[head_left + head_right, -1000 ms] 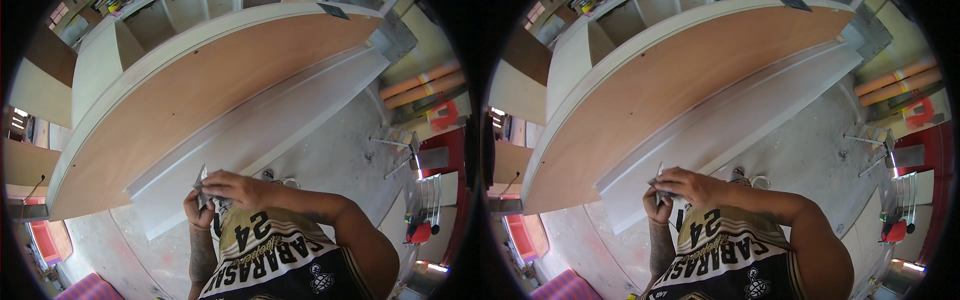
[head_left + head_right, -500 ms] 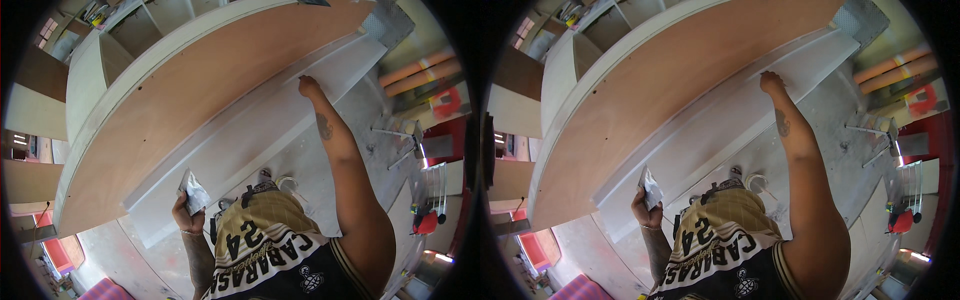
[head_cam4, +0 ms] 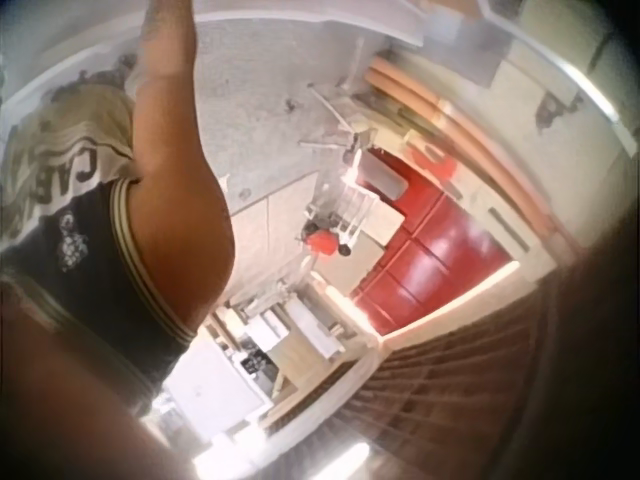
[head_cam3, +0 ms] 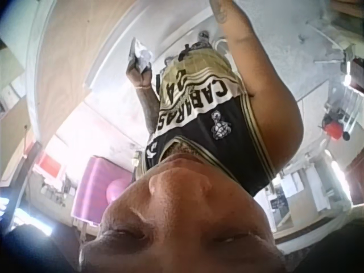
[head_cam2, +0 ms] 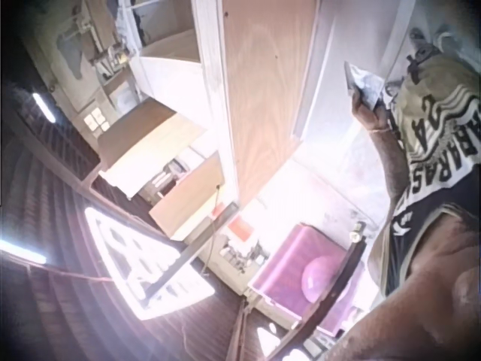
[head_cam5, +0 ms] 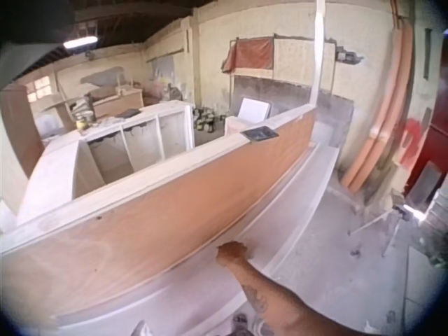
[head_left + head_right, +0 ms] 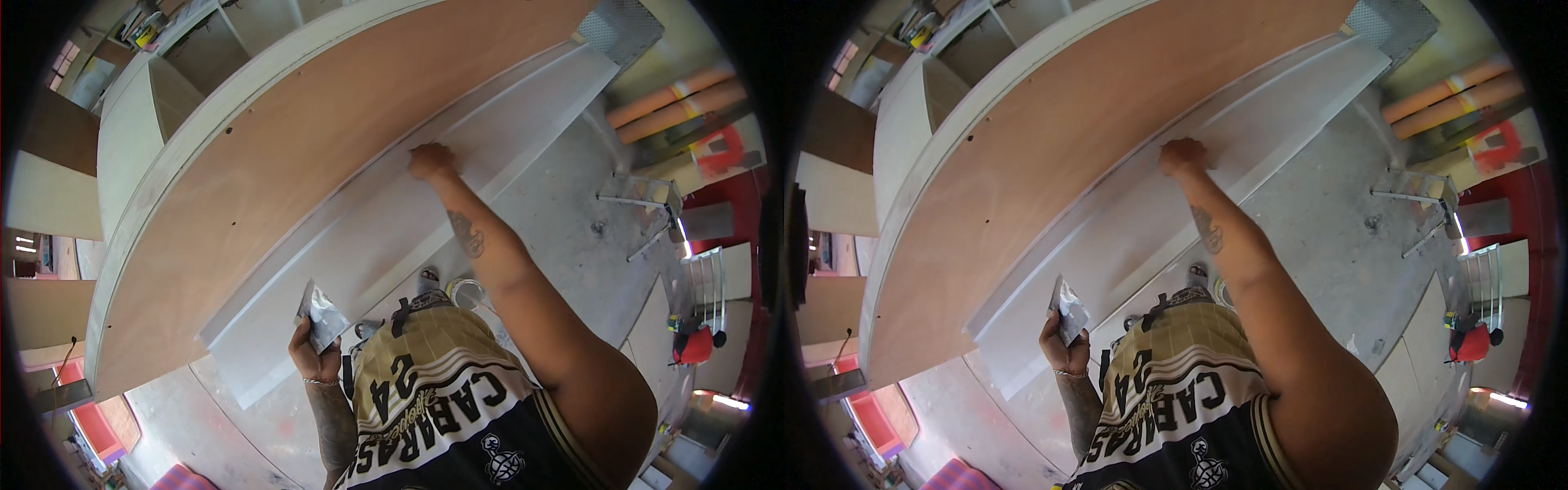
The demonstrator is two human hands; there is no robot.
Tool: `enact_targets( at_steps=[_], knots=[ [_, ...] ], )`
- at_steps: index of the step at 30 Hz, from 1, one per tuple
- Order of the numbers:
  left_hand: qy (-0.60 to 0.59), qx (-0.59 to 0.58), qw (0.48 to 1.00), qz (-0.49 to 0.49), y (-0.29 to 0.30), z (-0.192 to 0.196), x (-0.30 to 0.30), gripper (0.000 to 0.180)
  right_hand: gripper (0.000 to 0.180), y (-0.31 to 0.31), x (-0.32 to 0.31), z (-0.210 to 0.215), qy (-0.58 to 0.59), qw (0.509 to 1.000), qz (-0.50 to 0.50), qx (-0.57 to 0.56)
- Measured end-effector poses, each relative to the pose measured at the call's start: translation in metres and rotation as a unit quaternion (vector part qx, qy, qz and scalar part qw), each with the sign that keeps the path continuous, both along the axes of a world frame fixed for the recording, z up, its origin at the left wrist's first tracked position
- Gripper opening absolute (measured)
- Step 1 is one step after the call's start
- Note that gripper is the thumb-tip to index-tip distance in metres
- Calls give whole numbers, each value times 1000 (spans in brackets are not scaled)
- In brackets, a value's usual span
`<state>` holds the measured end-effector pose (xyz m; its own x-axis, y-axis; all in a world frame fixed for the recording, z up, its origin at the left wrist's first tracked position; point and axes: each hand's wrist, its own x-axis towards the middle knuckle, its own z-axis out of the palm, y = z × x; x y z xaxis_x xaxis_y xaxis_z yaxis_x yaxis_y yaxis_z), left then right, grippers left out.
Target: The person scoops filler from a bucket and applies it onto the surface and edges of a wooden structure using putty knives.
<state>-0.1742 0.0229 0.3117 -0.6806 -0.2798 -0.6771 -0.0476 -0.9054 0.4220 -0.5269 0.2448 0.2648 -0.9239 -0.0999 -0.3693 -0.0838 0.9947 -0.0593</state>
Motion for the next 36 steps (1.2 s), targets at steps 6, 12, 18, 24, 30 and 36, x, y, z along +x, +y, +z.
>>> enact_targets(
  at_steps=[6,12,18,24,30,36],
  knots=[
    [9,-9,999,-42,-8,1,-1,23,39,-61,60,2,-8,999,1,-33],
    [19,-23,998,-57,-22,-13,4,25,39,-117,120,3,-3,999,6,-53],
    [23,-12,999,-42,-23,-25,6,24,37,-130,165,43,-188,947,238,-105],
    [126,187,970,-94,-34,-49,12,23,55,-61,237,99,22,740,348,-575],
    [166,-27,986,-19,23,47,-36,33,48,22,225,92,-14,844,213,-491],
    [382,-784,466,-150,60,42,-97,35,39,58,197,101,-464,298,-343,-760]
  ],
)
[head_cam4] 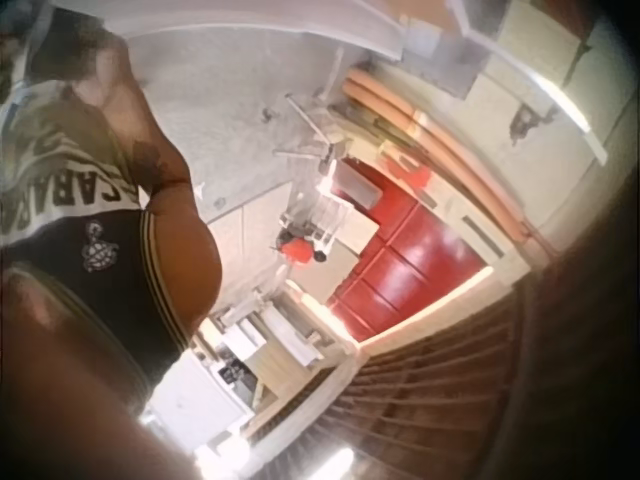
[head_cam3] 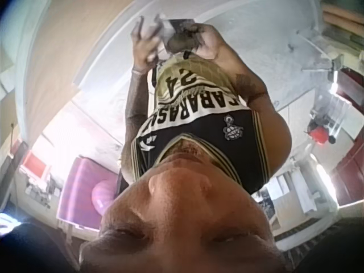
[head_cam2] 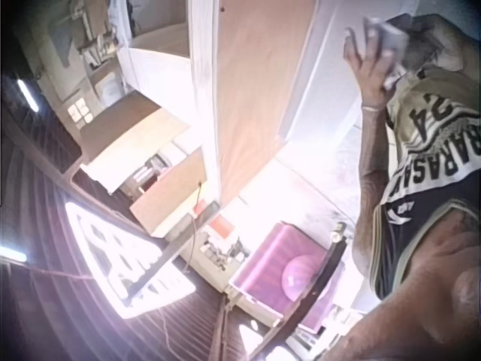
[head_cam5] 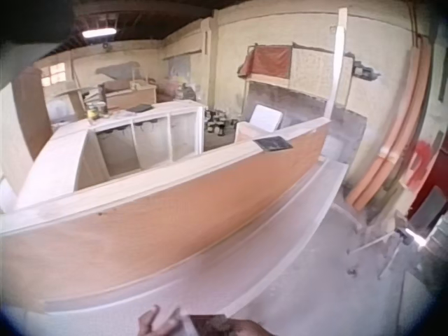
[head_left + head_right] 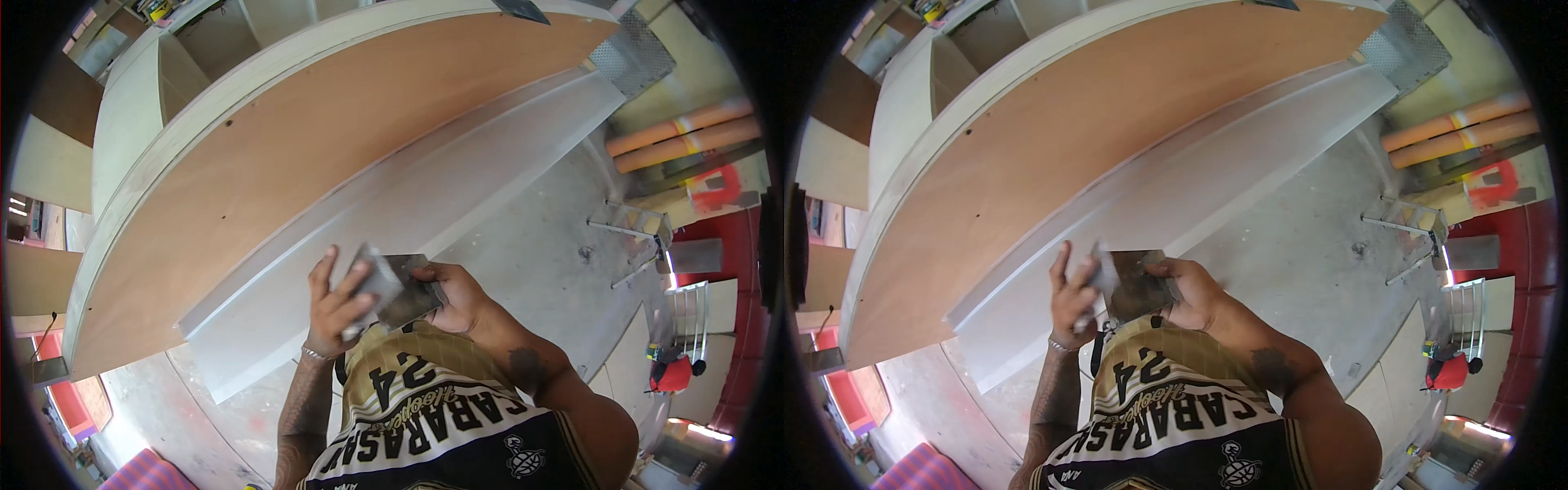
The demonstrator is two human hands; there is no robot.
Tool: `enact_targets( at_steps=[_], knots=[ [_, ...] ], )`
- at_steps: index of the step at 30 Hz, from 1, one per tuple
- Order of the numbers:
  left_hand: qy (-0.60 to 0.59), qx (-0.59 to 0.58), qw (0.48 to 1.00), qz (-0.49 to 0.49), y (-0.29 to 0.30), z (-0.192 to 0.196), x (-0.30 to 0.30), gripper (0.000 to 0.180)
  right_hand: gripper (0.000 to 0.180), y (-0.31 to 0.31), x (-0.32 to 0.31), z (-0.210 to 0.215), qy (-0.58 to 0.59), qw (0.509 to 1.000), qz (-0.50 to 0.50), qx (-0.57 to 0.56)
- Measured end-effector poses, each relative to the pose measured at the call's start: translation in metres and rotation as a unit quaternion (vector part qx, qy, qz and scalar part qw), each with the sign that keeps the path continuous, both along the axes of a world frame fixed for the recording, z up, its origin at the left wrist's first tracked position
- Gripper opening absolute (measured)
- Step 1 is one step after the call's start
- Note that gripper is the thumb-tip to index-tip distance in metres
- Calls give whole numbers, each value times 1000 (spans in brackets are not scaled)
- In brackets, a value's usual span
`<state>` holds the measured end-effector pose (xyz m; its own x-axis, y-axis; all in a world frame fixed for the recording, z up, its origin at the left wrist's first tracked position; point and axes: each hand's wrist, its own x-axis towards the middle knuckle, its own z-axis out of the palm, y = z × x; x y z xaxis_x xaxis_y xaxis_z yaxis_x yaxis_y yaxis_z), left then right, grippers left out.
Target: The person scoops filler from a bucket and applies it onto the surface and edges of a wooden structure using putty knives.
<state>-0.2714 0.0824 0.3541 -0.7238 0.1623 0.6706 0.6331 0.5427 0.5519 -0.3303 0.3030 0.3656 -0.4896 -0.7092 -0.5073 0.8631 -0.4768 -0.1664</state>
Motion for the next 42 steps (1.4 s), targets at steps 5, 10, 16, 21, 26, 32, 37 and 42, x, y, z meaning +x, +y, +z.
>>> enact_targets(
  at_steps=[5,10,16,21,26,32,37,42],
  knots=[
    [-138,-280,950,25,18,8,-31,56,41,80,-68,-44,-87,966,-80,-232],
    [-225,-110,967,36,31,-24,-25,56,35,148,-199,-39,451,700,10,553],
    [-248,163,946,127,50,-48,-8,41,27,120,-254,-121,581,134,309,741],
    [-301,258,893,211,48,-57,17,48,27,65,-183,-112,668,149,299,665],
    [-306,249,891,225,36,-67,33,52,33,119,-258,-69,500,261,308,766],
    [-299,284,884,222,26,-67,41,50,38,126,-296,-84,433,298,346,777],
    [-291,301,881,219,15,-63,52,48,47,76,-273,-75,487,332,376,715],
    [-316,292,877,215,-9,-53,71,48,44,32,-236,-86,490,341,399,696]
  ],
)
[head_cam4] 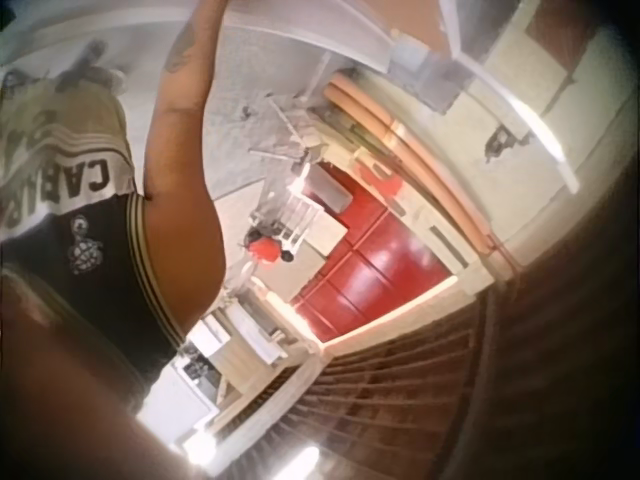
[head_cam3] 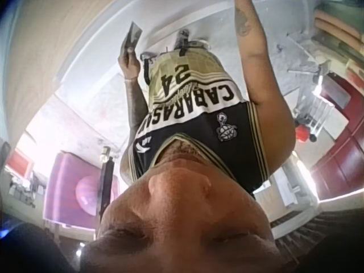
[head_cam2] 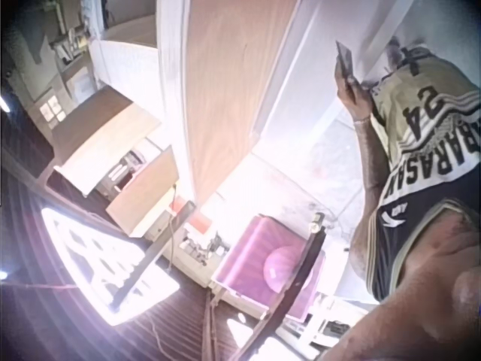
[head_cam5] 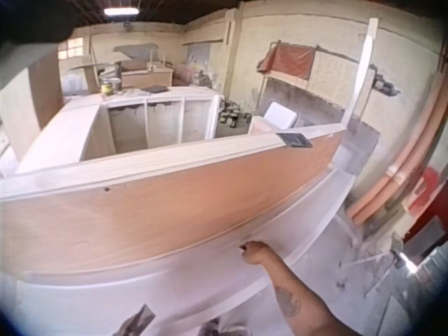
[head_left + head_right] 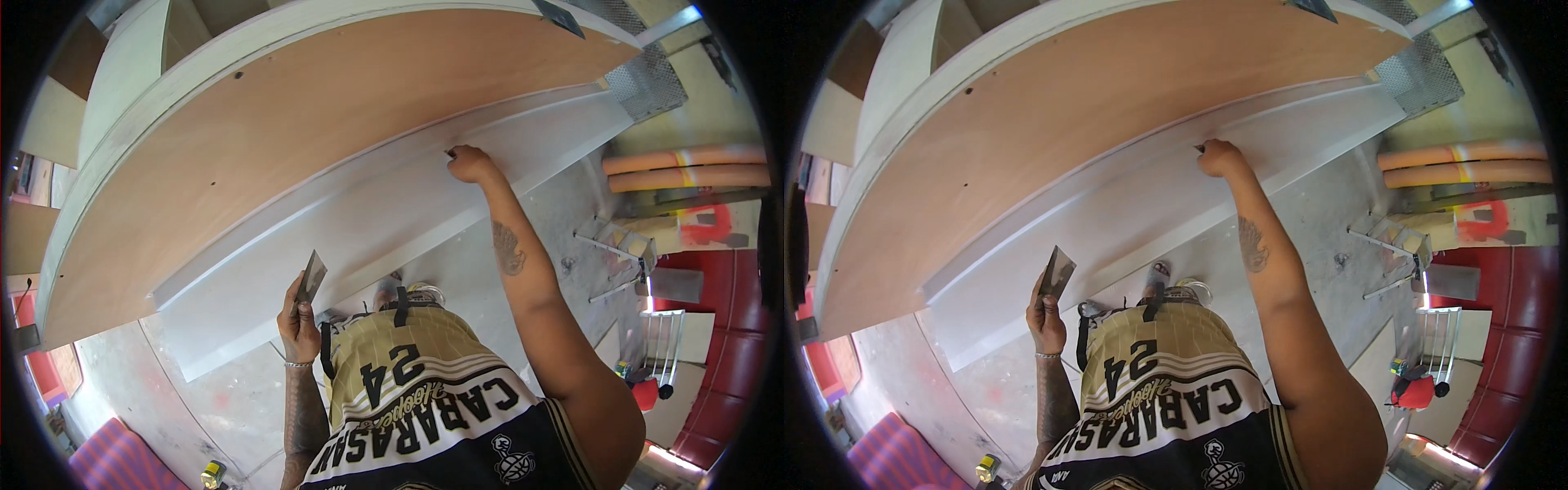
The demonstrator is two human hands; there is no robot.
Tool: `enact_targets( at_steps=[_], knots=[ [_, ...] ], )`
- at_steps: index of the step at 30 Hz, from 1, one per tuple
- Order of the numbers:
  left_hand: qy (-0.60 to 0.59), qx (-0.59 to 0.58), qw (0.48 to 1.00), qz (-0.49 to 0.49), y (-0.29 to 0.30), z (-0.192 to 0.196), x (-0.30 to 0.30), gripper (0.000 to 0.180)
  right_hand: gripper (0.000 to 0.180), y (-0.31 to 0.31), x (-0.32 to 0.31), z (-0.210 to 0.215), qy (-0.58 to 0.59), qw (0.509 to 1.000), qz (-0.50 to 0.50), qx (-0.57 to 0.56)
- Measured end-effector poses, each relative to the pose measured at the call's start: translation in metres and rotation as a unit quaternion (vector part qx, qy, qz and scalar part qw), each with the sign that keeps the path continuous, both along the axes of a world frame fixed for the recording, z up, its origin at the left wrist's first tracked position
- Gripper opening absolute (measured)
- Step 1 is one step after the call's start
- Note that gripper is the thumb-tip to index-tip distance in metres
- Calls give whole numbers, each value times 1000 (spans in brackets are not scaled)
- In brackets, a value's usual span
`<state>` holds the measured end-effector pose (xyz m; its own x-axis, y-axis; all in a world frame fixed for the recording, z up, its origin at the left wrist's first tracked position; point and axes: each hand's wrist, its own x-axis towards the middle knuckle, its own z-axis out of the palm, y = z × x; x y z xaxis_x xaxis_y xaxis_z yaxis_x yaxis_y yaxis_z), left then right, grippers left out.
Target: The person scoops filler from a bucket and applies it onto the surface and edges of a wooden structure using putty knives.
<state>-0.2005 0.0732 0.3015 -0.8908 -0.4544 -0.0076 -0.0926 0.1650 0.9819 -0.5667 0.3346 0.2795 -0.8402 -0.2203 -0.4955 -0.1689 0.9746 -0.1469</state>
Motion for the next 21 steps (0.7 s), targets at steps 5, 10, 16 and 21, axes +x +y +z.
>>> enact_targets(
  at_steps=[5,10,16,21],
  knots=[
    [-4,-38,999,14,-31,-6,29,45,39,-58,59,-6,13,999,30,-2],
    [11,-46,999,18,-53,1,45,42,36,-117,118,3,8,999,33,-25],
    [38,-85,996,9,-72,-14,57,41,34,-179,195,-21,116,984,105,-90],
    [-7,-9,1000,7,-73,-14,60,42,36,-187,239,-30,189,943,199,-191]
  ],
)
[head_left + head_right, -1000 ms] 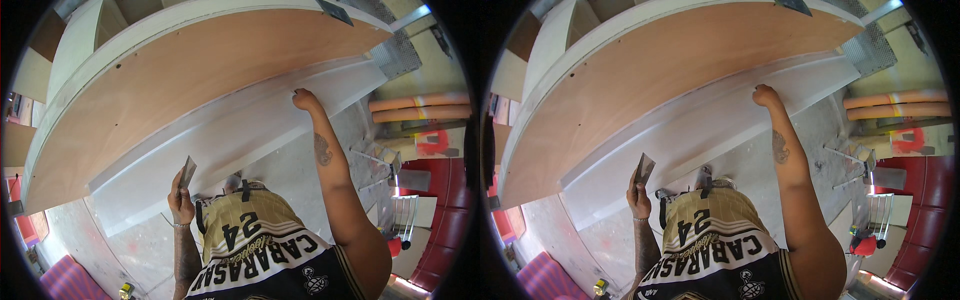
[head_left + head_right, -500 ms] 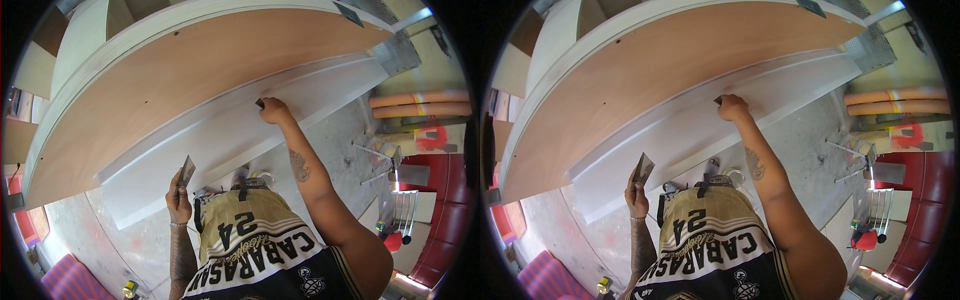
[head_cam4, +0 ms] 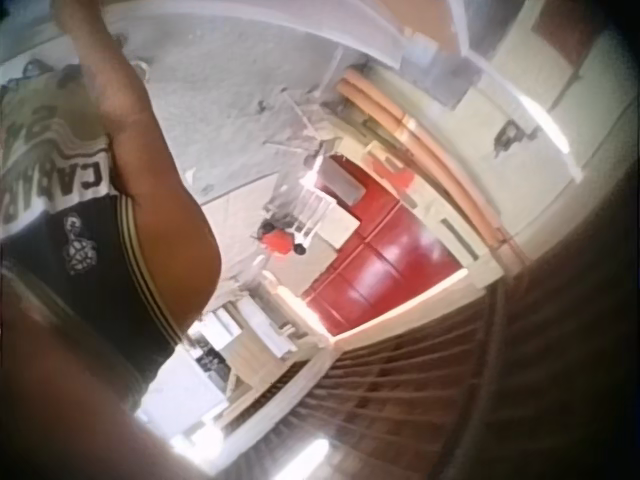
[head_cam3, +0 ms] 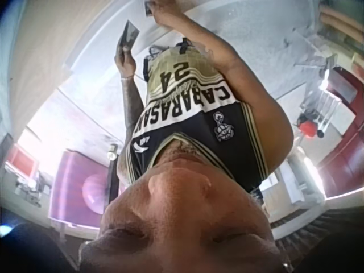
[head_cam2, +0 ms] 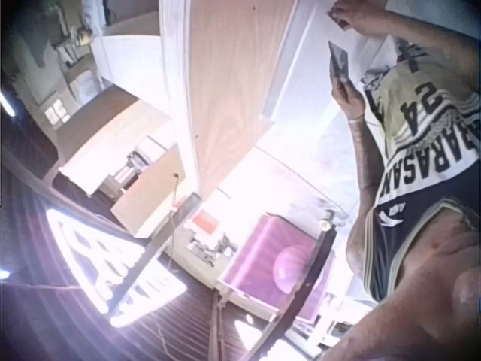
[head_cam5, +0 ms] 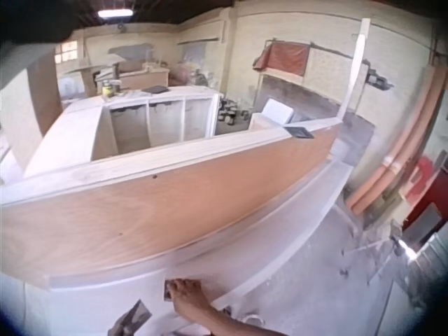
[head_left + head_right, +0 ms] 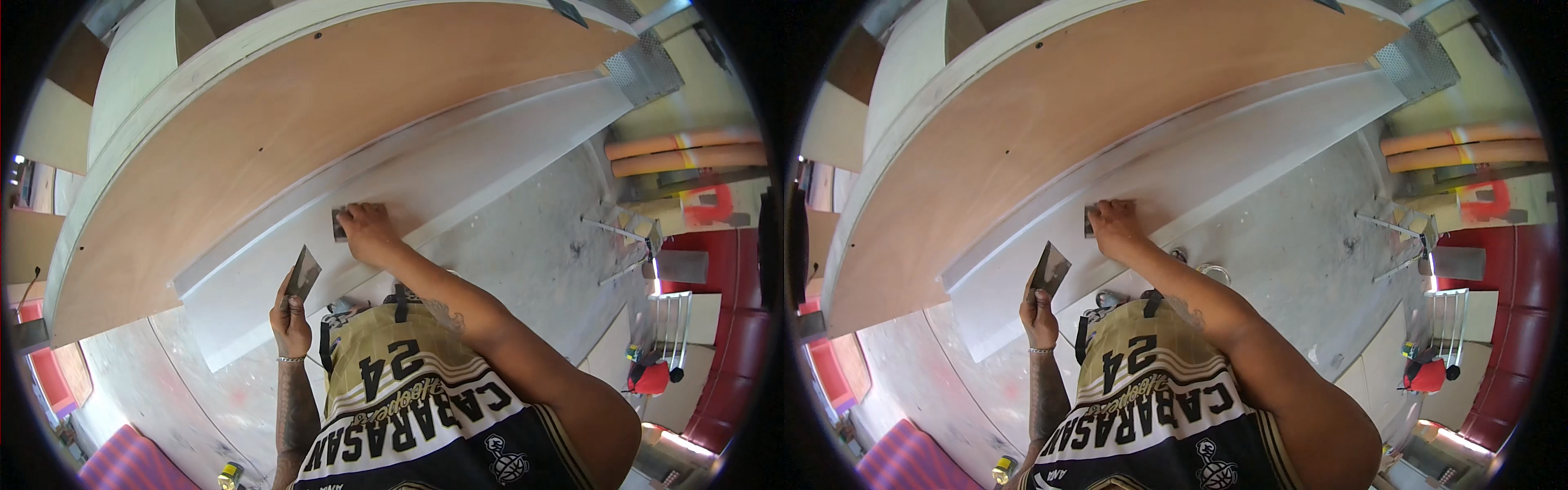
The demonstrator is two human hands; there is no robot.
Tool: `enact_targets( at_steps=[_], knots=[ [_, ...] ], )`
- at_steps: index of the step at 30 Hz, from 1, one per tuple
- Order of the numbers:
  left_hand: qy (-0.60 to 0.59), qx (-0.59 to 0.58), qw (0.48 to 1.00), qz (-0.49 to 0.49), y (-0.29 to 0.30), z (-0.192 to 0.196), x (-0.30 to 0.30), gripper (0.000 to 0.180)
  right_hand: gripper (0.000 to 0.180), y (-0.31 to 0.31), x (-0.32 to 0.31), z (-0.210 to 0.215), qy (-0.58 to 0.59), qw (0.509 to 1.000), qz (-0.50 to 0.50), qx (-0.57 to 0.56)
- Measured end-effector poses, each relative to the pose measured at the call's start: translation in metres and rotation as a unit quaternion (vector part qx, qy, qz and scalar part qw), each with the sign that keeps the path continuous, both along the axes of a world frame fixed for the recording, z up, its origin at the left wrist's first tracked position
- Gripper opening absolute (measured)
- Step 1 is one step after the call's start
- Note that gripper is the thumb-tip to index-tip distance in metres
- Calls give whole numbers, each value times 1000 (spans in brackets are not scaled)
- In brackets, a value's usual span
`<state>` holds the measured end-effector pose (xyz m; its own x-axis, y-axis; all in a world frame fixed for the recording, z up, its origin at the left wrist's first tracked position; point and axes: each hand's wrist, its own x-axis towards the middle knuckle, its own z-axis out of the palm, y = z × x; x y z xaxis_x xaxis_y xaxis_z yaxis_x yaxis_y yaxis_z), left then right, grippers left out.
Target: The person scoops filler from a bucket and applies it onto the surface and edges of a wooden structure using putty knives.
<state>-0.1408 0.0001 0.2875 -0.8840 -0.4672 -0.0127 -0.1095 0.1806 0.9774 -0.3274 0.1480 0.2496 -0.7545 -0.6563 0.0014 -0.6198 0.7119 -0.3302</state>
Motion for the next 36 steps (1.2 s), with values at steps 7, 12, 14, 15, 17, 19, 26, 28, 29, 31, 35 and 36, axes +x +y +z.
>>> enact_targets(
  at_steps=[7,12,14,15,17,19,26,28,29,31,35,36],
  knots=[
    [19,523,838,157,10,3,-27,22,45,40,17,109,-115,964,113,-211],
    [37,410,910,-57,38,-6,-49,25,67,71,35,123,-162,905,228,-321],
    [-9,544,839,14,23,-11,-56,30,61,92,25,103,-127,941,152,-275],
    [-9,622,782,41,15,-2,-64,32,64,113,6,90,-108,960,169,-194],
    [22,589,805,68,23,59,-85,31,59,162,-47,55,-65,979,95,-168],
    [41,545,830,115,23,72,-88,29,32,215,-126,26,25,984,-69,-163],
    [-28,516,846,130,14,26,-50,33,35,299,-283,-20,-59,917,-306,248],
    [-45,521,837,164,15,18,-30,32,36,263,-274,-29,-81,913,-274,290],
    [-44,512,838,183,11,16,-12,32,37,212,-254,-19,-108,913,-223,324],
    [-38,536,816,215,9,9,3,31,39,161,-210,6,-129,910,-185,347],
    [-20,546,809,216,-1,0,17,30,39,91,-145,31,-147,928,-171,296],
    [-16,544,809,220,-4,2,17,30,38,72,-130,42,-157,929,-159,295]
  ],
)
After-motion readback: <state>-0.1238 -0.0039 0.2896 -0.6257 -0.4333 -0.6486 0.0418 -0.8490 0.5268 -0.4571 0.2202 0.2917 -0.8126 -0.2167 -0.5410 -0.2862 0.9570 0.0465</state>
